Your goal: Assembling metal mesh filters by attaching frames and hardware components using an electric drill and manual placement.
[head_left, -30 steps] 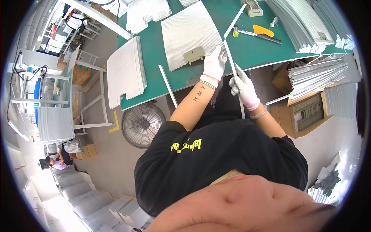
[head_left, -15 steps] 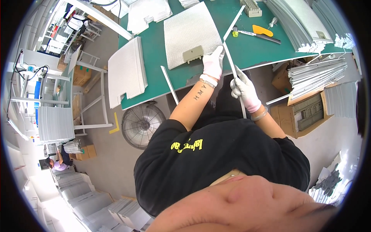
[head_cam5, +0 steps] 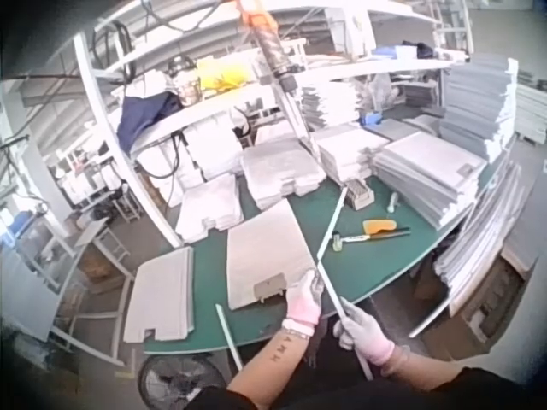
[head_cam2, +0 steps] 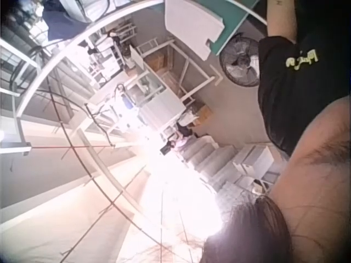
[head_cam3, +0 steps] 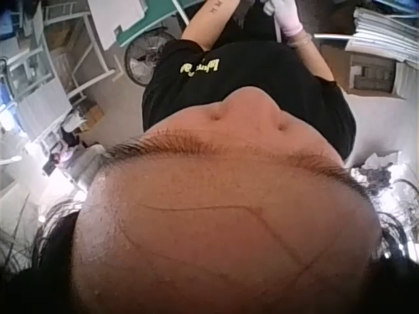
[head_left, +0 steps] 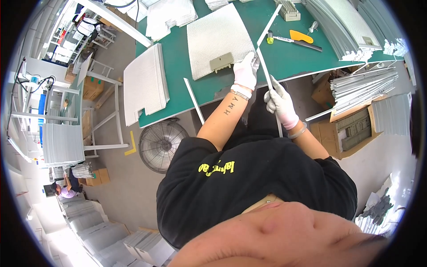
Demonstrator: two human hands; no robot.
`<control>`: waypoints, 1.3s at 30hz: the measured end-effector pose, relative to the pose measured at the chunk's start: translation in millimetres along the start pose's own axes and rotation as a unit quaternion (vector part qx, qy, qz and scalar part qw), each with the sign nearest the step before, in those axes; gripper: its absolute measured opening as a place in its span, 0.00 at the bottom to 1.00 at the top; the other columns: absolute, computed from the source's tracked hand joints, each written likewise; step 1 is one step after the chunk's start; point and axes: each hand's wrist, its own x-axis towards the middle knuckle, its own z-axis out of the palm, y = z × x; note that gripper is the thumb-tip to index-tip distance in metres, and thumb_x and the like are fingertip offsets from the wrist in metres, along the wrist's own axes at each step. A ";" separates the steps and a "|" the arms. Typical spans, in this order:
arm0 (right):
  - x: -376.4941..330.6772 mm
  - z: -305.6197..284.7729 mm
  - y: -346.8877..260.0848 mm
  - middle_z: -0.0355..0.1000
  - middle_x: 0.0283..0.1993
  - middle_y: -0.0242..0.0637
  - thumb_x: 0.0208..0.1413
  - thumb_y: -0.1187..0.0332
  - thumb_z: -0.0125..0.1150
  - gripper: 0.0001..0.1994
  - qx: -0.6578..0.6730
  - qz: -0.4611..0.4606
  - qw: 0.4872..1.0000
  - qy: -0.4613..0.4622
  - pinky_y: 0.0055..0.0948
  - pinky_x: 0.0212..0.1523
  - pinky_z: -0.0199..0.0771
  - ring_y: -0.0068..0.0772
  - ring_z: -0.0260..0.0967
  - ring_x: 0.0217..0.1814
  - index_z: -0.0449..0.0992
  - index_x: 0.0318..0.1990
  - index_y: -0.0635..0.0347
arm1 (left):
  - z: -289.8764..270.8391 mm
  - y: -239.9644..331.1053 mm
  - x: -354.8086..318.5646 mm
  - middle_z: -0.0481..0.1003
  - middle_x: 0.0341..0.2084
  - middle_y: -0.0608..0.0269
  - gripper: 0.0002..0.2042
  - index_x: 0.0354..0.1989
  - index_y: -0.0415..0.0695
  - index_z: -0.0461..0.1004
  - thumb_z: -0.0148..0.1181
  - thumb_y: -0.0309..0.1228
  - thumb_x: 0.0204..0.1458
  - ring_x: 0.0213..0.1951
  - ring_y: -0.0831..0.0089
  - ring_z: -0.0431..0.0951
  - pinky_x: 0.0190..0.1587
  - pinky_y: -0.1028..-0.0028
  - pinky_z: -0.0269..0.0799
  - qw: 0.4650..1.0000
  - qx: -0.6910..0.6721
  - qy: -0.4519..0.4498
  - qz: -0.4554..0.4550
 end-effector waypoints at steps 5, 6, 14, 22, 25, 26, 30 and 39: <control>3.4 4.0 2.5 0.66 0.31 0.32 0.70 0.69 0.44 0.28 -0.012 0.008 1.000 0.008 0.15 0.18 0.55 0.11 0.49 0.16 0.47 0.74 0.59 | 2.4 -2.0 1.1 0.76 0.40 0.55 0.08 0.43 0.33 0.73 0.57 0.17 0.56 0.41 0.62 0.79 0.47 0.66 0.79 0.999 -0.010 0.000 0.031; 3.0 6.6 2.5 0.66 0.31 0.32 0.69 0.70 0.43 0.28 -0.033 0.009 0.999 0.024 0.15 0.18 0.56 0.11 0.49 0.16 0.48 0.74 0.58 | 2.6 -2.1 -0.2 0.76 0.41 0.53 0.08 0.44 0.32 0.73 0.56 0.17 0.56 0.43 0.61 0.79 0.49 0.66 0.78 0.999 0.002 0.002 0.043; 5.5 14.6 -3.2 0.66 0.30 0.31 0.68 0.74 0.43 0.27 -0.105 0.016 0.992 0.067 0.15 0.18 0.56 0.11 0.51 0.16 0.51 0.74 0.58 | 1.7 -2.1 0.8 0.76 0.42 0.51 0.07 0.44 0.32 0.73 0.56 0.18 0.57 0.46 0.61 0.78 0.52 0.66 0.77 0.999 0.017 0.005 0.046; 12.1 -16.2 -0.2 0.67 0.32 0.32 0.69 0.66 0.47 0.29 0.035 0.039 0.998 -0.032 0.15 0.19 0.56 0.11 0.48 0.16 0.48 0.74 0.58 | -0.7 2.2 -1.0 0.77 0.38 0.57 0.06 0.42 0.38 0.73 0.57 0.17 0.57 0.40 0.66 0.80 0.46 0.67 0.78 0.998 -0.067 0.018 0.002; 6.3 -20.5 0.1 0.67 0.32 0.32 0.69 0.65 0.48 0.29 0.013 0.017 1.000 -0.013 0.16 0.20 0.56 0.12 0.48 0.16 0.48 0.74 0.58 | 0.9 5.0 -1.4 0.77 0.38 0.58 0.06 0.42 0.38 0.74 0.57 0.17 0.57 0.40 0.66 0.80 0.46 0.66 0.78 0.998 -0.046 0.030 0.007; 5.0 -19.3 -0.2 0.67 0.32 0.33 0.69 0.65 0.48 0.29 0.006 0.018 1.000 -0.011 0.16 0.20 0.56 0.12 0.49 0.16 0.48 0.74 0.58 | 2.5 5.2 -2.3 0.77 0.38 0.58 0.06 0.42 0.38 0.74 0.57 0.17 0.57 0.40 0.66 0.80 0.46 0.66 0.78 0.998 -0.047 0.031 0.006; 10.5 -16.3 6.3 0.67 0.32 0.33 0.70 0.66 0.47 0.28 0.010 0.030 0.999 -0.020 0.17 0.20 0.56 0.12 0.48 0.16 0.49 0.74 0.58 | 6.8 5.1 -3.6 0.77 0.37 0.58 0.05 0.40 0.38 0.74 0.58 0.18 0.57 0.39 0.66 0.80 0.46 0.65 0.78 0.999 -0.043 0.009 -0.001; 9.9 -12.6 0.1 0.68 0.33 0.33 0.69 0.66 0.47 0.28 0.037 0.043 0.998 -0.028 0.17 0.20 0.56 0.12 0.48 0.16 0.49 0.74 0.57 | 3.7 2.7 0.0 0.77 0.38 0.56 0.06 0.41 0.36 0.74 0.59 0.18 0.56 0.39 0.65 0.79 0.45 0.66 0.78 0.999 -0.019 0.017 0.024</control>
